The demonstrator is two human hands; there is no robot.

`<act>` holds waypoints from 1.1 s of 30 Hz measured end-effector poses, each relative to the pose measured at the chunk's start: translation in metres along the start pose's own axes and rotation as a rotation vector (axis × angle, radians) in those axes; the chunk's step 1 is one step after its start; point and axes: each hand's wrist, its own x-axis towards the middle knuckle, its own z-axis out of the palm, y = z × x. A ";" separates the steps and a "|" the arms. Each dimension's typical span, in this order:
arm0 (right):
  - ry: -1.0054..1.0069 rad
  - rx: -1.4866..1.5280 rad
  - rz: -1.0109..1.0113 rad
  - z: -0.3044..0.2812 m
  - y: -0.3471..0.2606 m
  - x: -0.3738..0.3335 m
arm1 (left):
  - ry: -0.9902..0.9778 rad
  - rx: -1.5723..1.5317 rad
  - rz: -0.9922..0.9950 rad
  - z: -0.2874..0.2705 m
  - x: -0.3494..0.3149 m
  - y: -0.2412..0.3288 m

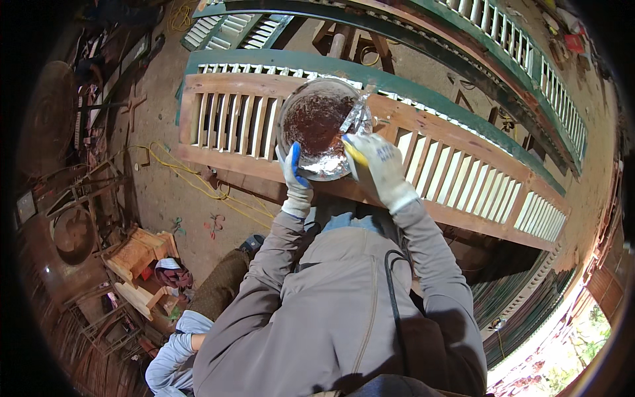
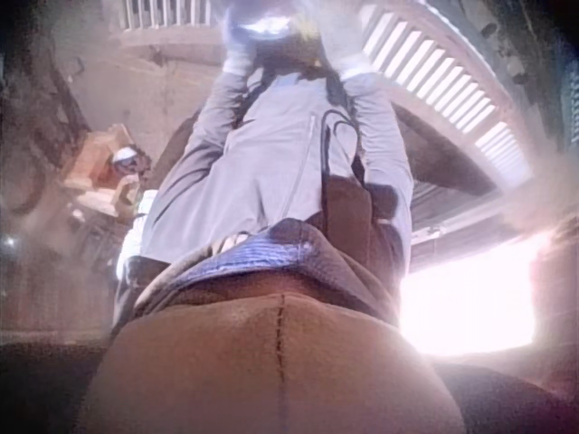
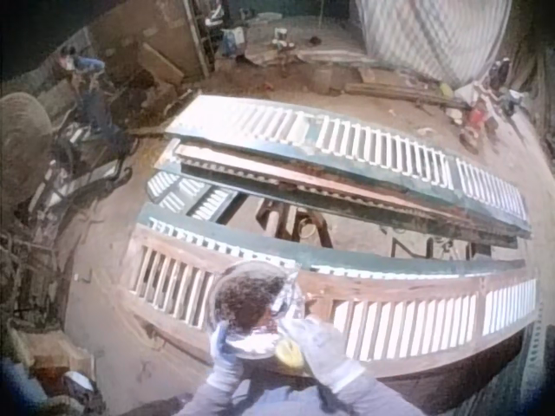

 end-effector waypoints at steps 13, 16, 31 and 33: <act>-0.304 0.377 0.909 0.038 0.024 0.032 | -0.018 -0.642 -0.259 0.009 0.051 0.067; -0.099 0.835 0.981 0.035 0.036 0.009 | -0.002 -0.615 -0.237 0.014 0.047 0.046; 0.277 0.080 0.464 -0.045 0.090 -0.071 | 0.432 -0.749 -0.384 -0.019 0.042 -0.076; 0.244 -0.127 0.297 -0.043 0.105 -0.068 | 0.447 -0.657 -0.385 -0.019 0.042 -0.078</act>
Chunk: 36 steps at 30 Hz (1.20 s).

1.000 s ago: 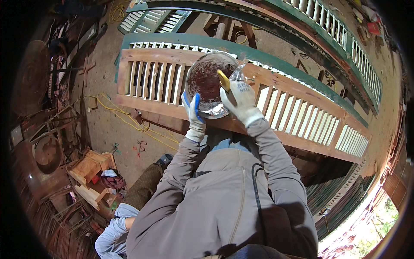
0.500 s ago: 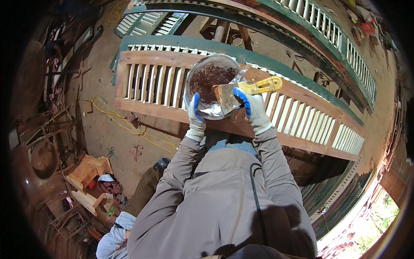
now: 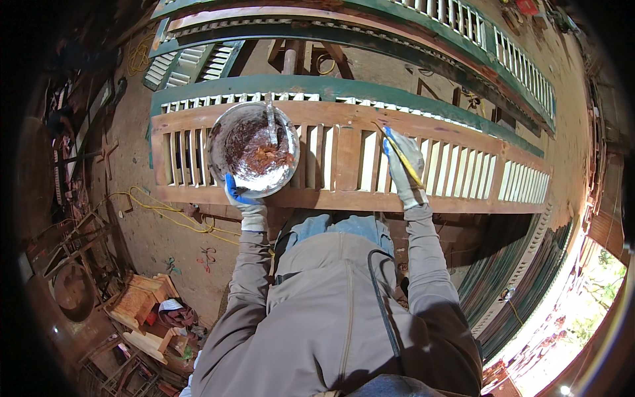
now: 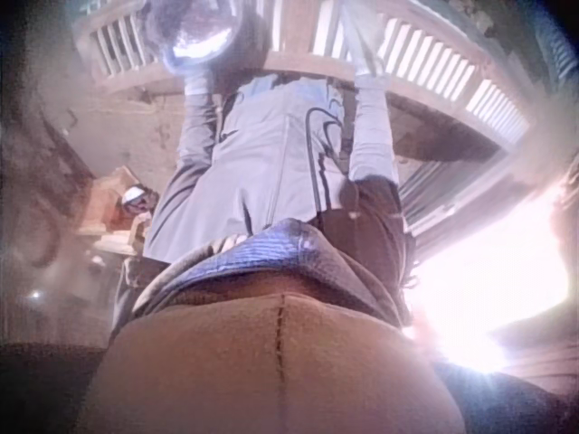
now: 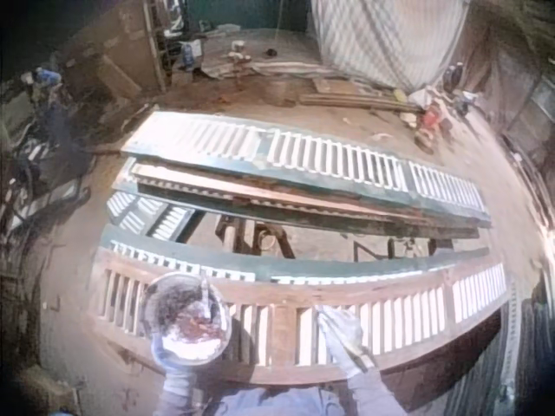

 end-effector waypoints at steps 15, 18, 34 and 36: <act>-0.282 -0.760 -0.364 0.067 0.028 -0.025 | -0.038 0.136 0.131 -0.008 0.005 -0.009; -0.312 -0.727 -0.318 0.062 0.036 -0.030 | -0.039 0.127 0.119 -0.018 0.007 -0.017; -0.223 -0.513 -0.216 0.061 0.011 -0.024 | 0.006 -0.018 -0.056 0.002 0.004 -0.002; -0.191 -0.588 -0.172 0.063 0.009 -0.013 | -0.016 0.011 -0.019 -0.009 0.007 -0.009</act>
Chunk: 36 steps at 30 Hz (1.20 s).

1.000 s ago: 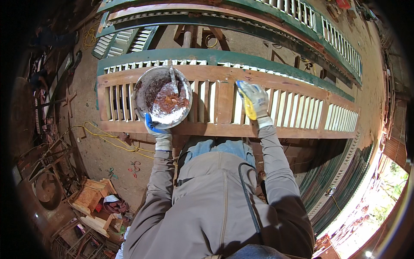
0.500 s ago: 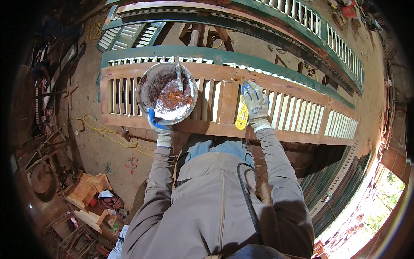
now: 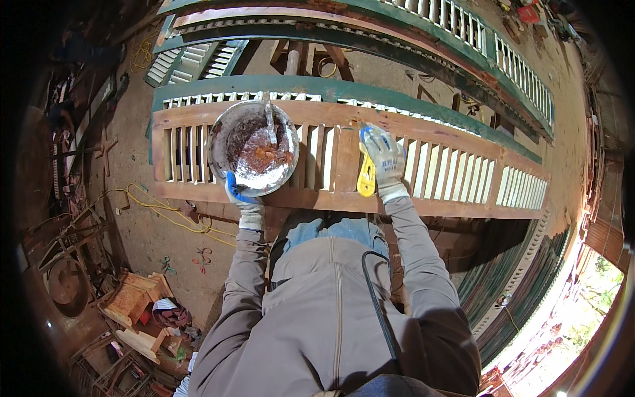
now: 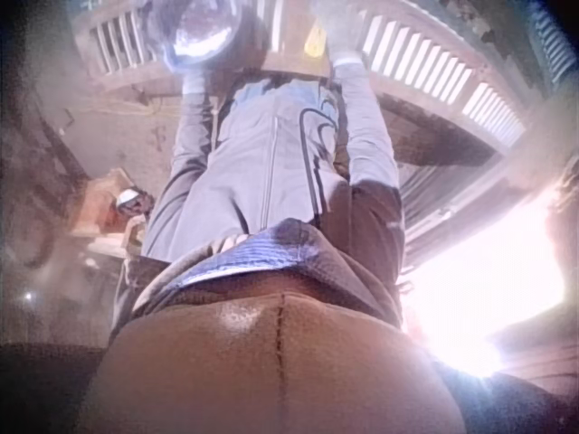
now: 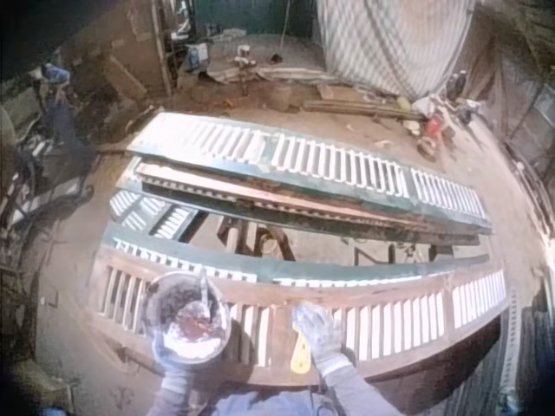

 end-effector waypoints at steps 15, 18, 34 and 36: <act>-0.065 -0.021 -0.035 0.006 0.005 0.015 | -0.022 0.251 0.251 -0.004 -0.005 -0.007; -0.022 0.082 -0.158 0.003 -0.001 0.006 | -0.041 0.302 0.324 -0.020 0.002 -0.020; -0.104 0.023 -0.077 0.003 0.009 -0.014 | -0.061 0.388 0.378 -0.010 -0.007 -0.002; -0.057 -0.038 -0.059 0.006 0.023 -0.012 | -0.025 0.279 0.235 -0.006 -0.010 0.001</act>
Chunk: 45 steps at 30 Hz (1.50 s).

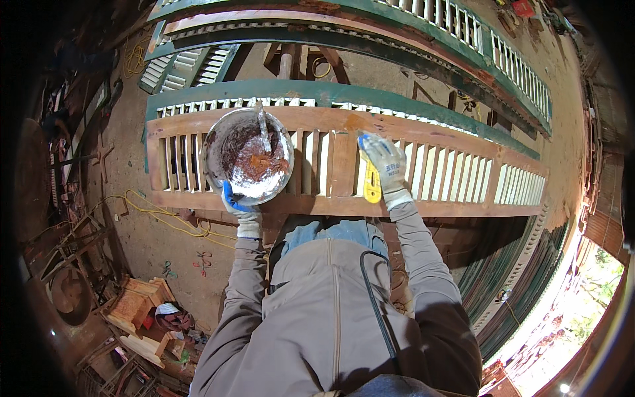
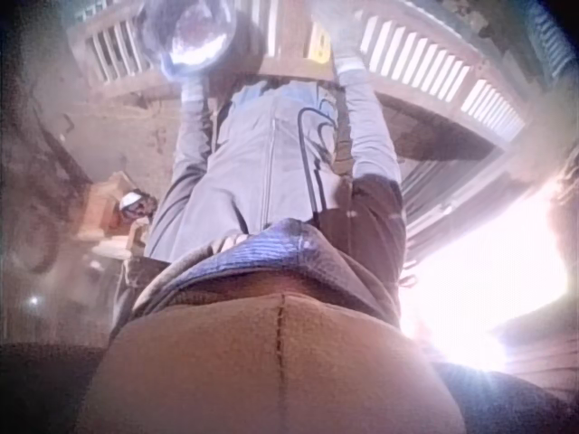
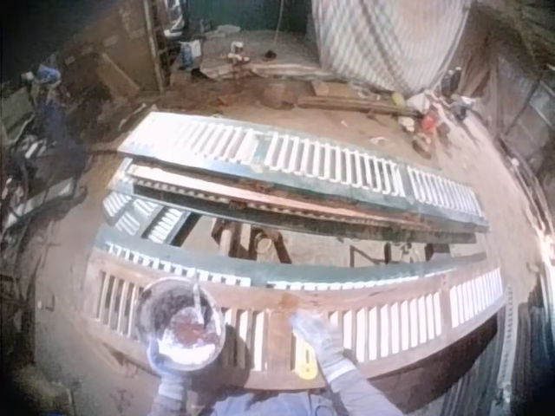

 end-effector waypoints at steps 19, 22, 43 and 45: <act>0.075 -0.095 0.008 0.017 0.043 -0.035 | 0.042 -0.056 -0.093 0.000 0.003 0.006; 0.069 -0.068 0.041 0.038 0.045 -0.047 | -0.006 0.099 0.147 0.011 0.004 0.015; 0.107 0.101 -0.011 -0.006 0.058 -0.040 | 0.015 0.041 0.049 -0.005 0.008 -0.009; 0.072 0.032 0.034 -0.005 0.064 -0.036 | -0.013 0.075 0.133 -0.006 0.009 -0.009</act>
